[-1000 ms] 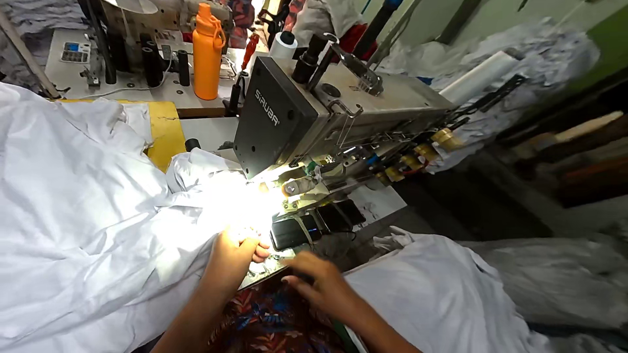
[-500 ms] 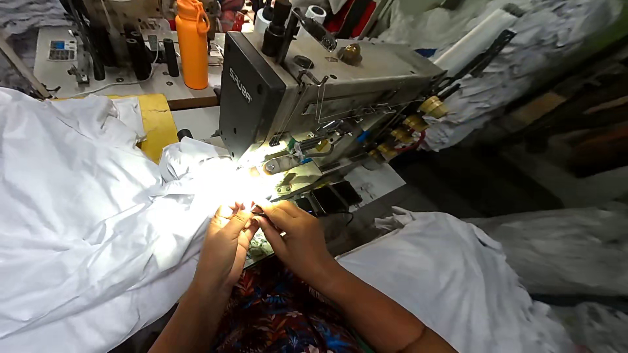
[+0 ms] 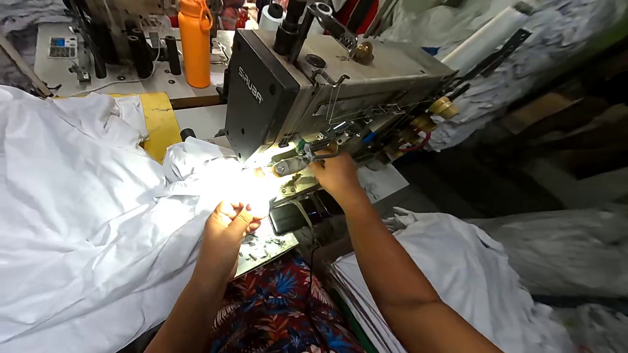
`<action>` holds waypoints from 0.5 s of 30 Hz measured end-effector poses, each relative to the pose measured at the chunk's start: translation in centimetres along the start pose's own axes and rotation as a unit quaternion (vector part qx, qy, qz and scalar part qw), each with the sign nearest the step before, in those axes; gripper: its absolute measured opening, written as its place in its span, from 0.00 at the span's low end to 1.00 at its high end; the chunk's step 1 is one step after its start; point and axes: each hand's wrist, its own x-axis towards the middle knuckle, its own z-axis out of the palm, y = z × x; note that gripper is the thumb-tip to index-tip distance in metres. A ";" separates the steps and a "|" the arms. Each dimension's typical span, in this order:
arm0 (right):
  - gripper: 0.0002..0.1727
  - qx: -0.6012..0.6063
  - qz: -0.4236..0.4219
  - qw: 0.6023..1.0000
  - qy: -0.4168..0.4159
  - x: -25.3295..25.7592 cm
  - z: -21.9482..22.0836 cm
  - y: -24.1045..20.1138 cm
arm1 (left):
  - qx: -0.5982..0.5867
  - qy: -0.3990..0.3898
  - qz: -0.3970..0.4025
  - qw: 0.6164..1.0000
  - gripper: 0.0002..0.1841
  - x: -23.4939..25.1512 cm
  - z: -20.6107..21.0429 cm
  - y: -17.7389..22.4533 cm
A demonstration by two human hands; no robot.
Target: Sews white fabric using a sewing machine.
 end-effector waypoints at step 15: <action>0.13 0.439 -0.237 0.865 -0.054 -7.4 4.0 -5.4 | 0.528 0.019 0.369 0.764 0.11 0.4 -1.2 -1.3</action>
